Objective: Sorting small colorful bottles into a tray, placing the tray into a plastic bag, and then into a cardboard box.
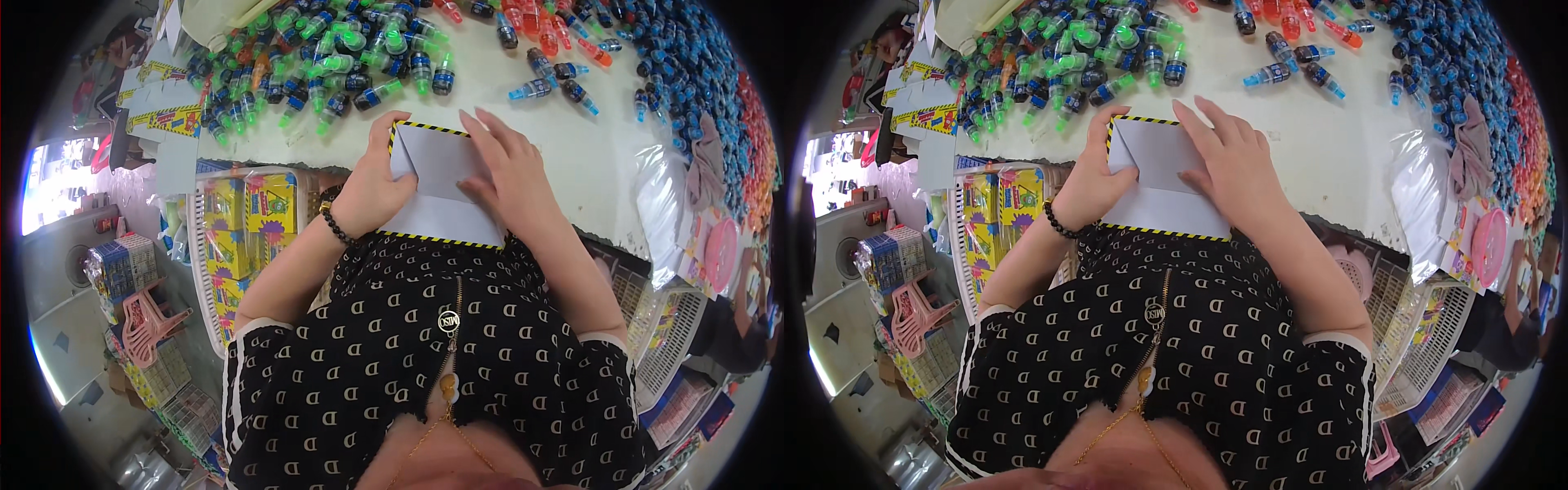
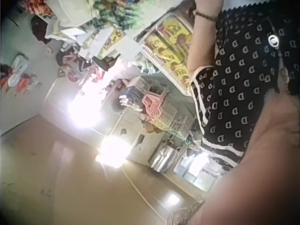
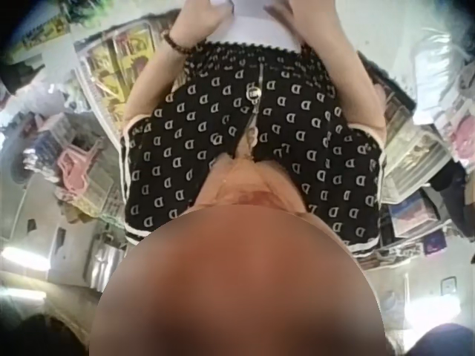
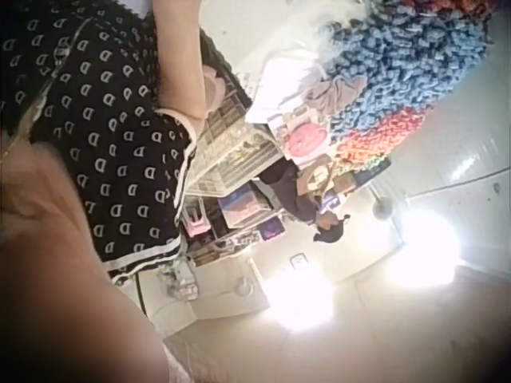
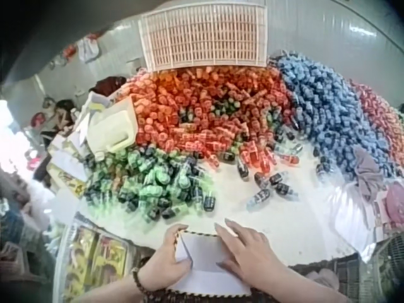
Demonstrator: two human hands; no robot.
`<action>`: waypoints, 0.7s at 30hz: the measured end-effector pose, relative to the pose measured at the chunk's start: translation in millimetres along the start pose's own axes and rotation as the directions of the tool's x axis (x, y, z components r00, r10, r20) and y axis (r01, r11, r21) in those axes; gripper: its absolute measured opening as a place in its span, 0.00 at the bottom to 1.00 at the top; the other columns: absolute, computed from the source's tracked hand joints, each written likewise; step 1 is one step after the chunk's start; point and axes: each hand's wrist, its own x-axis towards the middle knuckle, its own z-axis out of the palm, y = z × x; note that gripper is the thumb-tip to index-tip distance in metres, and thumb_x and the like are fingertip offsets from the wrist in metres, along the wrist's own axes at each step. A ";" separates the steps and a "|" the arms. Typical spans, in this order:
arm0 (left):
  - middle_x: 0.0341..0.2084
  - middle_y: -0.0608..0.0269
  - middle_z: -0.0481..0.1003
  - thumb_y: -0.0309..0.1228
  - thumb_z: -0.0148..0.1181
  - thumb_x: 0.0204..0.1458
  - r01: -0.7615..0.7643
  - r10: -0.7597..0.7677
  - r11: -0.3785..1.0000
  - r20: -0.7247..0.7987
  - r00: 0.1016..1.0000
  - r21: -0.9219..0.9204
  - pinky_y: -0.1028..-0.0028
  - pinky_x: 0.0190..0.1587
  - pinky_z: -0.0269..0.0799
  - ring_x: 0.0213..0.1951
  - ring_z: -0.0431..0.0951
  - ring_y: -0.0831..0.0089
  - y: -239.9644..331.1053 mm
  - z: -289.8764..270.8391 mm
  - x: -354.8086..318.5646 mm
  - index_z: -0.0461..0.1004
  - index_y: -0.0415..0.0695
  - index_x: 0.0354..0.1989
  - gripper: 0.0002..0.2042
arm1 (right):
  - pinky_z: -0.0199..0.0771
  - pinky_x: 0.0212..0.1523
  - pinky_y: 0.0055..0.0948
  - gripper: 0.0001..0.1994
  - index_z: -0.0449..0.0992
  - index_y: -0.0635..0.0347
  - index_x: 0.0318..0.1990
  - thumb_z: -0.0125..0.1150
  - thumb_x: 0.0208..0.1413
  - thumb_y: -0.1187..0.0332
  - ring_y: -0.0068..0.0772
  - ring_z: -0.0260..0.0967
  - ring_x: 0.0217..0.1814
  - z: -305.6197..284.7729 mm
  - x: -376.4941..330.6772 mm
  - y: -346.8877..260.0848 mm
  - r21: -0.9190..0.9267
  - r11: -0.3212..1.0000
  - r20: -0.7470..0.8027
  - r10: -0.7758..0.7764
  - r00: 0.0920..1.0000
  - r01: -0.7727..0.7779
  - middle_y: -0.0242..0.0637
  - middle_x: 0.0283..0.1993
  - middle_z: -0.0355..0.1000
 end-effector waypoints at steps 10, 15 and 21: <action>0.55 0.53 0.64 0.19 0.56 0.49 -0.030 0.050 0.939 0.050 0.998 -0.342 0.65 0.48 0.72 0.47 0.74 0.66 50.7 -20.0 -21.0 0.49 0.47 0.67 0.35 | 0.49 0.69 0.47 0.38 0.50 0.51 0.70 0.60 0.51 0.71 0.49 0.52 0.71 -14.3 -2.0 -4.3 0.147 0.970 -0.035 -0.193 0.981 0.196 0.47 0.70 0.52; 0.58 0.54 0.63 0.25 0.59 0.53 -0.043 0.154 0.862 0.180 0.972 -0.506 0.71 0.56 0.66 0.53 0.69 0.71 93.0 -11.9 -34.2 0.49 0.44 0.68 0.35 | 0.66 0.59 0.43 0.36 0.43 0.50 0.72 0.54 0.58 0.70 0.49 0.52 0.71 -18.5 -21.3 -47.6 0.710 0.695 -0.171 0.011 0.985 0.115 0.50 0.70 0.49; 0.57 0.45 0.64 0.35 0.57 0.55 -0.370 0.370 0.826 0.087 0.925 0.426 0.62 0.57 0.65 0.55 0.68 0.54 38.8 -29.3 -3.3 0.57 0.40 0.64 0.29 | 0.73 0.53 0.33 0.36 0.39 0.47 0.73 0.50 0.61 0.71 0.38 0.58 0.68 -7.2 -33.1 12.4 0.891 0.310 0.231 0.317 0.920 -0.331 0.43 0.71 0.50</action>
